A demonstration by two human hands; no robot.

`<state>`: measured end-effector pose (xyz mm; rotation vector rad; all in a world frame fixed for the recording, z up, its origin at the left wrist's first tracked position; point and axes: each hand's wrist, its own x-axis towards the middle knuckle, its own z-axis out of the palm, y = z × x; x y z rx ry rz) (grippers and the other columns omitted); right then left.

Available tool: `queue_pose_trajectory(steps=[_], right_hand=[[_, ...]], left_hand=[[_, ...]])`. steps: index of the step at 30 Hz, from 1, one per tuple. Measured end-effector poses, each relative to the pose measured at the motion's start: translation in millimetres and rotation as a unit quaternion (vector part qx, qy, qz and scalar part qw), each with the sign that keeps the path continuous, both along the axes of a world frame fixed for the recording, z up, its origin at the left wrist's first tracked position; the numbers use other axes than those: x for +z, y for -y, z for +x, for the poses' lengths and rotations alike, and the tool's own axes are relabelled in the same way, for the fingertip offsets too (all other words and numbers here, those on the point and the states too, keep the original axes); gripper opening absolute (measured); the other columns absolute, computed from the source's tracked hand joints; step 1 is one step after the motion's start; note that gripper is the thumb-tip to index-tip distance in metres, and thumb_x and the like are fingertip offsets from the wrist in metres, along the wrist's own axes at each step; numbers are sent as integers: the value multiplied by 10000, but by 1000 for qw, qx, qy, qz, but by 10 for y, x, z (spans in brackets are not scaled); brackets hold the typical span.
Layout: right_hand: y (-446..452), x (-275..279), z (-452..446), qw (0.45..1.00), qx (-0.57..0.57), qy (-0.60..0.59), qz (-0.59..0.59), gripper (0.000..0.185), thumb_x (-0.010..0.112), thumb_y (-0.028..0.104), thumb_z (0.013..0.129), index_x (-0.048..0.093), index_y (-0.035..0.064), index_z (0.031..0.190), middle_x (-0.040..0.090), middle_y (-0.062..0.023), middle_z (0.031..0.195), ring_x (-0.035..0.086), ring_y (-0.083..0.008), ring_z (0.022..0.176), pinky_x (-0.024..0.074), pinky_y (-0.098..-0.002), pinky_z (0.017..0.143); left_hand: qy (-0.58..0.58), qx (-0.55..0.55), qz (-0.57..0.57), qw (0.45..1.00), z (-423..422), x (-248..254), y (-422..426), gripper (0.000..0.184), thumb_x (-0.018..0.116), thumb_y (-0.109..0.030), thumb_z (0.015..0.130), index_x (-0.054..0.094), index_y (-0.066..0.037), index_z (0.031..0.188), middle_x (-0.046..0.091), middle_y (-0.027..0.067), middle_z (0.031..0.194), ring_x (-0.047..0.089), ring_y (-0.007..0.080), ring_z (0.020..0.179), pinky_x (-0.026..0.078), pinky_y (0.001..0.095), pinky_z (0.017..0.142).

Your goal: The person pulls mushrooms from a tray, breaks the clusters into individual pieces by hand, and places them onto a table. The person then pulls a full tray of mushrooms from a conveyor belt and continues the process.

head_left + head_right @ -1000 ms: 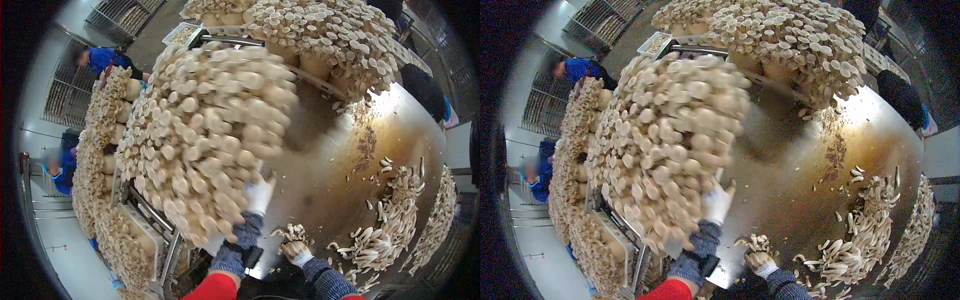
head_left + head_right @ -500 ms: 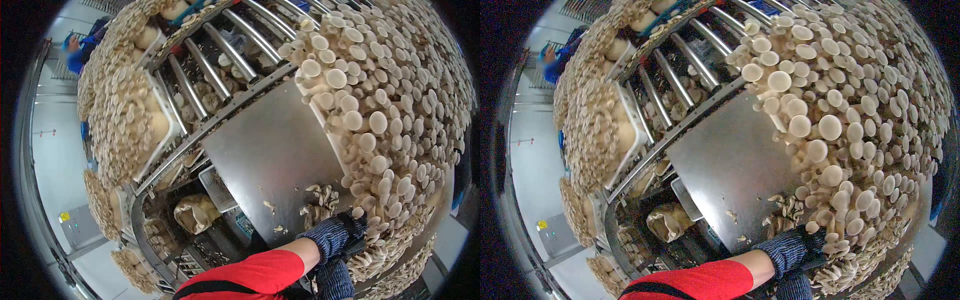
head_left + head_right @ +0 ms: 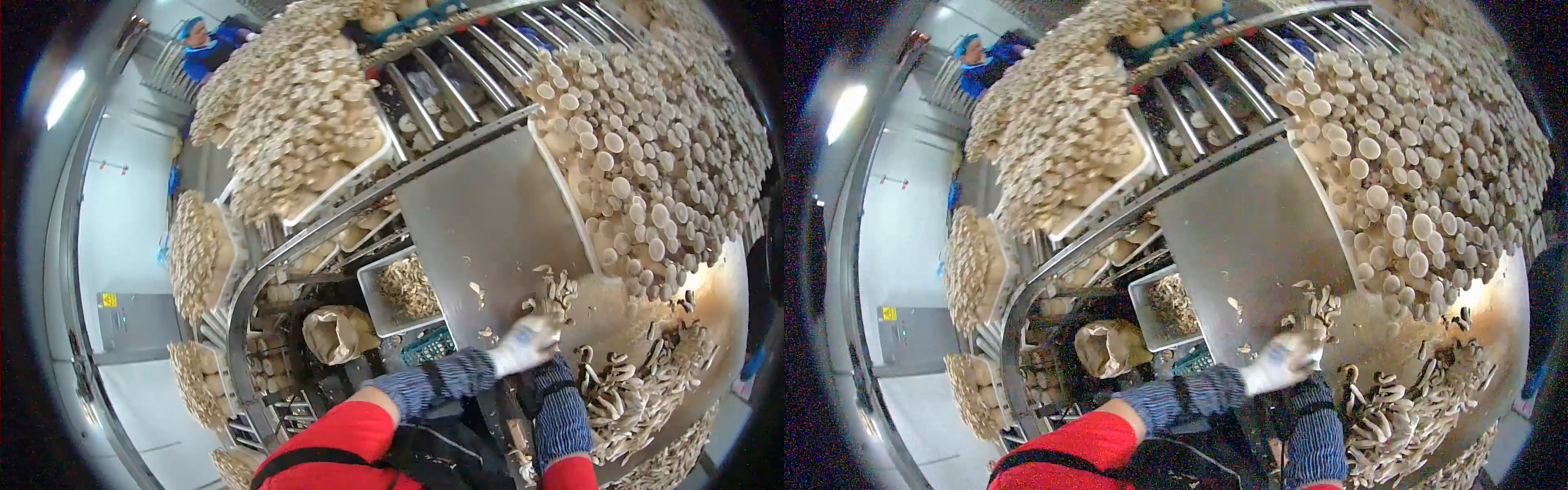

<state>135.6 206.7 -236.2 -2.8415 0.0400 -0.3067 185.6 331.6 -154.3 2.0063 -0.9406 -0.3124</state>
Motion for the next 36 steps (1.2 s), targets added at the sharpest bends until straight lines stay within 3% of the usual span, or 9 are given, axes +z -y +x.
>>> queue_pose_trajectory(steps=[7, 17, 23, 27, 28, 30, 31, 33, 36], right_hand=[[35, -29, 153, 942, -95, -143, 288, 313, 533, 138, 892, 558, -22, 1160, 578, -255, 1123, 539, -405, 1063, 456, -454, 876], [344, 102, -1999, 996, 8, -17, 83, 377, 578, 241, 912, 558, -24, 1179, 527, -260, 1200, 510, -306, 1120, 429, -458, 903], [-164, 1017, -2917, 857, -261, -202, 397, 312, 584, 218, 930, 612, -90, 972, 663, -220, 822, 567, -222, 692, 468, -418, 592], [170, 673, -3606, 831, -248, -231, 440, 186, 554, 216, 953, 606, 74, 1060, 403, 27, 547, 369, -122, 417, 323, -302, 375], [-349, 1668, -3286, 657, -368, -242, 611, 208, 568, 231, 944, 626, 48, 1022, 454, 26, 565, 382, -103, 427, 327, -290, 395], [17, 802, -4033, 871, -281, -178, 360, 274, 617, 290, 916, 658, 19, 936, 505, 9, 597, 415, -77, 469, 323, -260, 417], [-343, 1350, -3787, 697, -465, -246, 487, 250, 593, 256, 934, 637, 10, 926, 486, 10, 576, 438, -100, 509, 370, -278, 465], [-515, 1352, -4085, 734, -490, -263, 391, 386, 601, 233, 919, 542, -68, 1154, 582, -156, 1044, 508, -240, 945, 437, -343, 850], [-852, 1195, -4313, 661, -588, -229, 407, 345, 537, 286, 961, 592, 2, 1149, 571, -102, 836, 474, -178, 714, 412, -330, 670]], left_hand=[[-350, 269, 137, 887, -436, 219, -2151, 453, 565, -333, 906, 579, 0, 1213, 637, 235, 1121, 612, 333, 1071, 470, 368, 926], [-286, 250, 104, 919, -1191, 828, -2300, 487, 551, -381, 885, 577, -22, 1214, 615, 234, 1169, 597, 352, 1086, 468, 399, 933], [-172, 257, 108, 945, -1046, -283, -1939, 601, 585, -440, 821, 576, 49, 1172, 636, 272, 1071, 622, 358, 1027, 498, 417, 871], [-211, 276, 240, 906, 355, 717, -2343, 796, 597, -493, 793, 408, 67, 1326, 443, 296, 1339, 433, 400, 1252, 358, 483, 1037], [-13, 327, 291, 899, 837, -139, -2369, 787, 593, -498, 795, 429, 80, 1302, 461, 301, 1315, 459, 406, 1223, 379, 480, 1018], [-21, 343, 310, 886, 1681, 273, -2593, 843, 602, -512, 782, 394, 90, 1333, 430, 314, 1338, 416, 419, 1256, 334, 493, 1054], [59, 355, 354, 863, 2100, 84, -2626, 887, 614, -517, 769, 355, 74, 1377, 404, 311, 1368, 384, 421, 1284, 308, 514, 1064], [92, 363, 389, 842, 2742, 153, -2607, 879, 588, -487, 799, 289, 43, 1433, 336, 279, 1441, 345, 419, 1319, 292, 542, 1065], [175, 318, 428, 827, 3582, -272, -2660, 641, 532, -448, 840, 518, 79, 1206, 633, 250, 1090, 629, 335, 1034, 500, 425, 877]])
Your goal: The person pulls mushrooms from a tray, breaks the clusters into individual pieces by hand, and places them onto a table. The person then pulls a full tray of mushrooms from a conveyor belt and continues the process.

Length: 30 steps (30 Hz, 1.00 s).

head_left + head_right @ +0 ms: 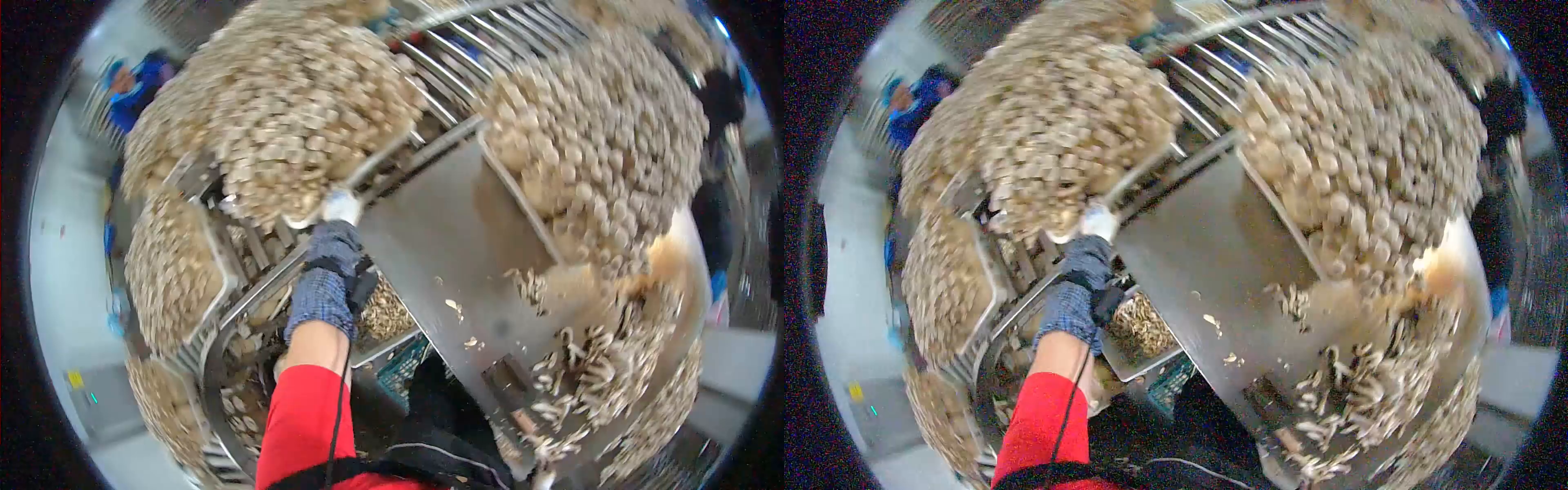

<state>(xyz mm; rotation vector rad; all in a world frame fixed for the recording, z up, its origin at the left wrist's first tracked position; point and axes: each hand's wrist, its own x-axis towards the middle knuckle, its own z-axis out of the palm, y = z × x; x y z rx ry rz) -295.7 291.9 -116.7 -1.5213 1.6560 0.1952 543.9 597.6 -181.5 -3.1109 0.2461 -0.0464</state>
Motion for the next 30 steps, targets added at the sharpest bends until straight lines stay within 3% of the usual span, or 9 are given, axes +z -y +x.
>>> queue_pose_trajectory(steps=[1, 3, 7, 8, 11, 17, 21, 24, 30], right_hand=[[-150, 246, 383, 999, 26, -33, -23, 458, 521, 361, 971, 591, -38, 1185, 667, -204, 1005, 552, -224, 846, 457, -356, 797], [-272, -90, 232, 998, -66, -18, -16, 200, 548, 192, 952, 602, 0, 932, 508, 8, 640, 461, -98, 582, 396, -262, 536], [-582, -1038, -293, 977, -91, 65, -181, 46, 520, 50, 933, 555, 22, 926, 516, 11, 790, 456, -64, 660, 366, -214, 569], [-590, -1076, -263, 982, -118, 80, -123, 146, 573, 38, 909, 614, -46, 1021, 640, -118, 892, 583, -153, 834, 475, -290, 729], [-534, -969, -27, 984, -66, 80, -144, 175, 550, 42, 918, 600, -47, 1059, 661, -139, 988, 587, -179, 925, 451, -298, 843], [-322, -160, 228, 984, -125, 3, -127, 185, 520, 49, 928, 584, -35, 1080, 648, -81, 959, 560, -178, 882, 461, -315, 774], [-412, -580, -45, 979, -108, 74, -154, 162, 509, 18, 915, 602, 57, 1042, 522, 55, 749, 417, -32, 585, 323, -193, 498], [-536, -380, 284, 987, -41, 59, -145, 146, 521, 43, 927, 617, 44, 1038, 545, 50, 765, 426, -38, 592, 353, -210, 504], [-626, -147, 737, 992, -37, 72, -92, 212, 540, 50, 904, 605, 12, 1102, 560, 5, 780, 482, -85, 649, 426, -254, 554]], left_hand=[[29, 5, -61, 998, 117, -76, 28, 526, 533, -443, 849, 594, 32, 1066, 670, 228, 936, 671, 342, 891, 538, 436, 749], [-9, 94, -129, 987, 322, -170, 143, 404, 636, -406, 820, 635, -46, 1002, 674, 201, 929, 660, 360, 904, 523, 473, 759], [-1, 49, -66, 997, 598, -304, 132, 445, 632, -434, 830, 628, -31, 1017, 660, 230, 978, 632, 405, 943, 514, 474, 790], [-17, 8, -64, 998, 856, -489, -20, 463, 624, -444, 835, 625, -26, 1034, 655, 238, 984, 624, 413, 955, 509, 477, 805], [-47, -104, 10, 993, 1064, -602, -377, 528, 552, -497, 877, 580, -31, 1124, 547, 285, 1175, 591, 398, 1023, 501, 463, 827], [-88, 11, -149, 985, -711, 811, 539, 352, 650, -317, 823, 660, -13, 999, 662, 240, 914, 642, 382, 866, 490, 455, 736], [-71, -79, -150, 983, -1909, 127, 731, 394, 611, -310, 884, 595, 43, 1058, 631, 308, 985, 627, 433, 881, 503, 474, 747], [-251, -30, 112, 961, -2692, -482, 632, 342, 551, -149, 899, 553, -15, 1214, 629, 217, 1114, 622, 379, 997, 521, 467, 814], [-221, -152, 132, 954, -3902, -133, 745, 353, 525, -178, 921, 523, -25, 1240, 605, 212, 1156, 604, 344, 1041, 514, 433, 839]])
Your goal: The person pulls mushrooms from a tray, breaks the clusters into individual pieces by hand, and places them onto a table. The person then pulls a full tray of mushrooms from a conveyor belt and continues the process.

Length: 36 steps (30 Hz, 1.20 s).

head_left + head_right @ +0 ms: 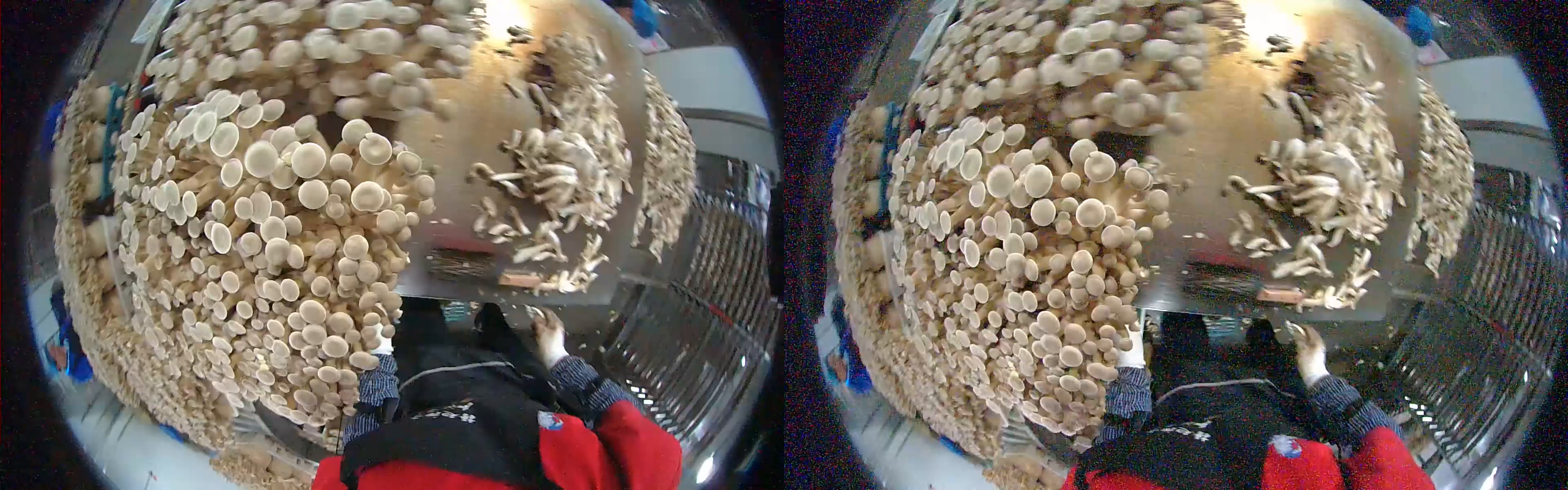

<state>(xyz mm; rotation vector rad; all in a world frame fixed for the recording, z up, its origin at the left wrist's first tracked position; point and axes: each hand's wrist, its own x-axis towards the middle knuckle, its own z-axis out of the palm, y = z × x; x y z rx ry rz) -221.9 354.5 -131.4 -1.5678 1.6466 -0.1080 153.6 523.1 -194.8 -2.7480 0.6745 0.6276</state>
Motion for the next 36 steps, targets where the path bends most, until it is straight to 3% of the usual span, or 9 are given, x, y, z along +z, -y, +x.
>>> queue_pose_trajectory(steps=[2, 7, 9, 14, 19, 25, 29, 32, 36], right_hand=[[31, -37, -46, 982, -110, 73, 137, 382, 513, -34, 891, 493, -60, 1271, 613, -150, 1193, 567, -197, 1113, 422, -294, 980], [226, -166, -398, 986, 22, 160, 29, 397, 560, 18, 900, 505, -24, 1291, 618, -160, 1212, 591, -210, 1108, 455, -317, 957], [486, 338, -330, 987, 94, 132, 15, 355, 599, 97, 901, 557, -25, 1231, 636, -165, 1180, 615, -236, 1068, 463, -331, 937], [1056, -273, -1336, 960, 203, 193, -25, 261, 594, 155, 919, 640, 37, 1148, 654, -177, 1083, 610, -270, 993, 472, -360, 878], [1510, 233, -2420, 965, -140, 205, 80, 265, 547, 69, 897, 627, -10, 1137, 680, -86, 931, 603, -141, 799, 501, -259, 722], [1452, -939, -4185, 927, -289, 215, -104, 384, 535, -12, 867, 522, -24, 1250, 661, -96, 1011, 592, -186, 937, 467, -268, 844], [1676, -426, -4223, 970, -198, -138, 37, 418, 637, 241, 855, 566, 1, 1190, 621, -188, 1081, 587, -348, 1043, 461, -431, 915], [1653, -717, -3951, 908, 57, -153, -385, 539, 660, 151, 803, 482, 21, 1295, 632, -159, 1089, 594, -281, 1018, 464, -366, 891], [1867, -34, -2646, 903, 344, 131, -222, 492, 697, 94, 709, 574, 100, 1185, 617, -138, 1107, 574, -336, 1045, 474, -427, 890]], left_hand=[[7, -48, -17, 999, -270, 201, 132, 357, 516, -187, 928, 513, -28, 1248, 596, 210, 1170, 598, 333, 1056, 512, 421, 848], [261, -391, 85, 879, -682, 524, 505, 368, 495, -211, 947, 488, -36, 1270, 576, 206, 1206, 583, 304, 1092, 507, 393, 869], [-48, 16, -221, 974, -778, 417, 741, 543, 529, -391, 940, 443, 2, 1304, 598, 239, 1136, 613, 356, 1013, 513, 441, 830], [116, 54, -216, 968, -827, 275, 832, 726, 562, -546, 873, 459, 70, 1243, 589, 296, 1061, 614, 414, 935, 500, 484, 795], [273, -32, -209, 938, -1448, 555, 1219, 710, 626, -463, 842, 450, 73, 1273, 553, 278, 1143, 560, 402, 1035, 465, 466, 870], [-51, -313, -332, 888, -2602, 809, 2430, 675, 712, -216, 765, 437, -121, 1374, 428, 247, 1380, 470, 394, 1226, 407, 447, 1014], [-44, -416, -218, 881, -2817, 753, 2935, 800, 775, -284, 716, 388, -194, 1411, 394, 227, 1407, 529, 384, 1152, 459, 453, 943], [-69, -409, -204, 887, -2853, 622, 3056, 760, 753, -250, 736, 392, -226, 1404, 472, 204, 1278, 563, 377, 1037, 491, 457, 867], [-70, -406, -202, 889, -2842, 542, 3146, 621, 709, -226, 760, 464, -209, 1331, 505, 196, 1159, 585, 378, 952, 502, 458, 814]])
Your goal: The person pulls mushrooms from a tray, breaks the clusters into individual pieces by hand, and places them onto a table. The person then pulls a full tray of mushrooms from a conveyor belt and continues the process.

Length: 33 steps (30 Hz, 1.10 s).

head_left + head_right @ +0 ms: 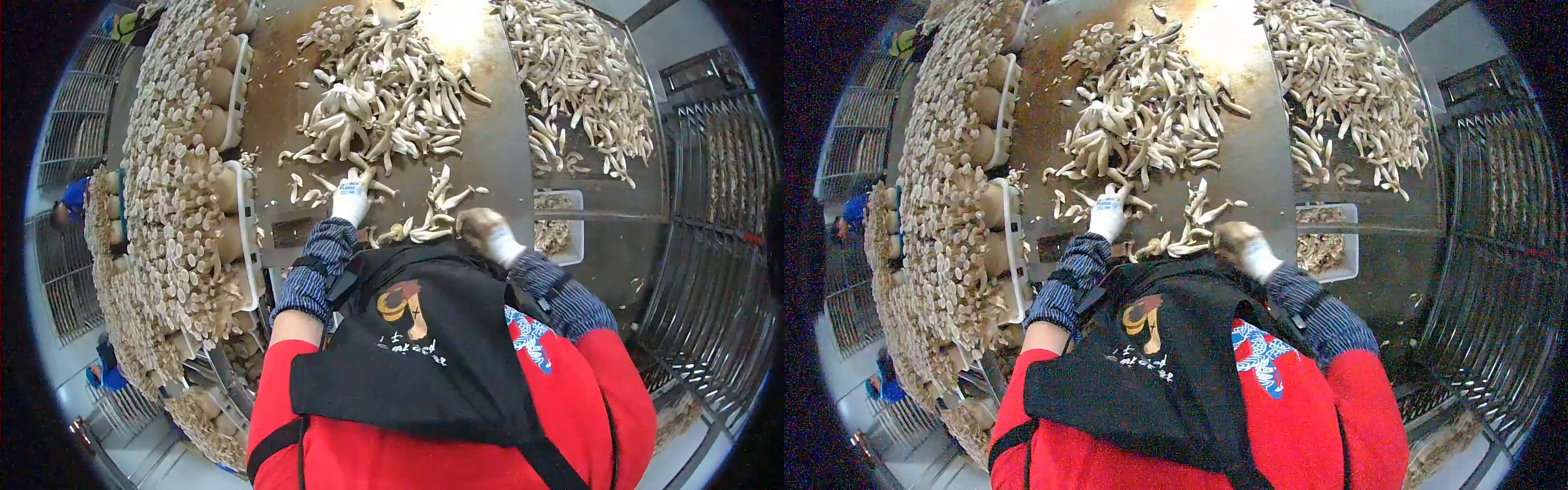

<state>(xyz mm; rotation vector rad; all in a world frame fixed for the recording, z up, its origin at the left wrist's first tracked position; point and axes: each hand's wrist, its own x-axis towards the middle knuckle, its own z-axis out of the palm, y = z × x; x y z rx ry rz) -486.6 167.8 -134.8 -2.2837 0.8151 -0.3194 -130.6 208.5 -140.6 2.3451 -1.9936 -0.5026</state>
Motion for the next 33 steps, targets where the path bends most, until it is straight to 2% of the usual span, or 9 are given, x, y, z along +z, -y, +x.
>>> queue_pose_trajectory(steps=[13, 16, 19, 21, 24, 26, 29, 31, 33], right_hand=[[1251, -366, 1900, 909, 182, -11, -375, 503, 495, 188, 858, 482, 166, 1360, 476, -179, 1335, 457, -357, 1217, 398, -489, 982], [1289, -241, 2097, 984, 90, -56, -145, 479, 443, 138, 851, 526, 188, 1320, 539, -203, 1267, 516, -382, 1129, 390, -555, 943], [1349, -453, 2161, 878, 241, -318, -264, 416, 518, 165, 814, 569, 41, 1208, 582, -198, 1194, 570, -328, 1045, 426, -457, 915], [1276, -574, 2141, 959, 73, -81, -263, 454, 573, 206, 795, 551, 46, 1220, 563, -195, 1216, 550, -336, 1078, 414, -460, 925], [1244, -435, 2243, 994, -53, -37, -83, 493, 610, 246, 784, 533, 93, 1246, 492, -197, 1300, 455, -371, 1191, 336, -544, 990], [1119, 65, 2244, 993, -63, -39, -92, 440, 630, 260, 786, 571, 96, 1190, 527, -206, 1231, 466, -406, 1161, 362, -528, 980], [972, -144, 2170, 979, -41, 68, -187, 402, 628, 259, 804, 599, 61, 1152, 561, -216, 1192, 529, -400, 1054, 420, -517, 899], [1032, -822, 2074, 975, -115, 131, -140, 370, 615, 210, 818, 603, 51, 1152, 622, -219, 1038, 587, -388, 927, 470, -478, 824], [1214, -321, 1942, 945, -268, -42, 183, 360, 584, 172, 875, 579, -21, 1179, 648, -223, 961, 613, -361, 884, 482, -437, 833]], left_hand=[[-114, 105, -23, 988, 293, -173, -190, 703, 605, -555, 814, 491, -66, 1308, 463, 211, 1325, 545, 398, 1064, 412, 534, 959], [96, -108, -166, 975, 242, -41, -210, 832, 603, -645, 756, 458, -94, 1363, 188, 213, 1529, 374, 483, 1256, -51, 763, 1025], [-230, 103, -82, 964, 14, 284, -320, 822, 681, -569, 731, 450, -126, 1383, 361, 218, 1425, 368, 496, 1240, 251, 647, 1049], [19, 105, -148, 983, -77, 290, -383, 803, 701, -386, 791, 341, -94, 1448, 522, 248, 1225, 511, 397, 1136, 420, 453, 978], [-224, 214, -136, 941, -69, -7, -18, 611, 592, -299, 887, 381, -39, 1399, 494, 235, 1300, 509, 363, 1153, 408, 413, 991], [-598, 377, -116, 697, -244, 164, 265, 592, 567, -298, 916, 382, 28, 1374, 501, 240, 1313, 489, 335, 1205, 381, 364, 1016], [-350, 115, -269, 890, -36, -894, 595, 557, 550, -311, 941, 410, 39, 1350, 526, 255, 1280, 497, 306, 1208, 411, 364, 981], [-374, 233, -178, 880, -194, -29, 805, 432, 589, -333, 910, 573, -37, 1226, 577, 221, 1223, 590, 373, 1053, 465, 415, 904], [-61, 129, -242, 960, -87, 78, 836, 366, 642, -333, 854, 659, -62, 1099, 627, 217, 1088, 617, 400, 927, 495, 438, 826]])
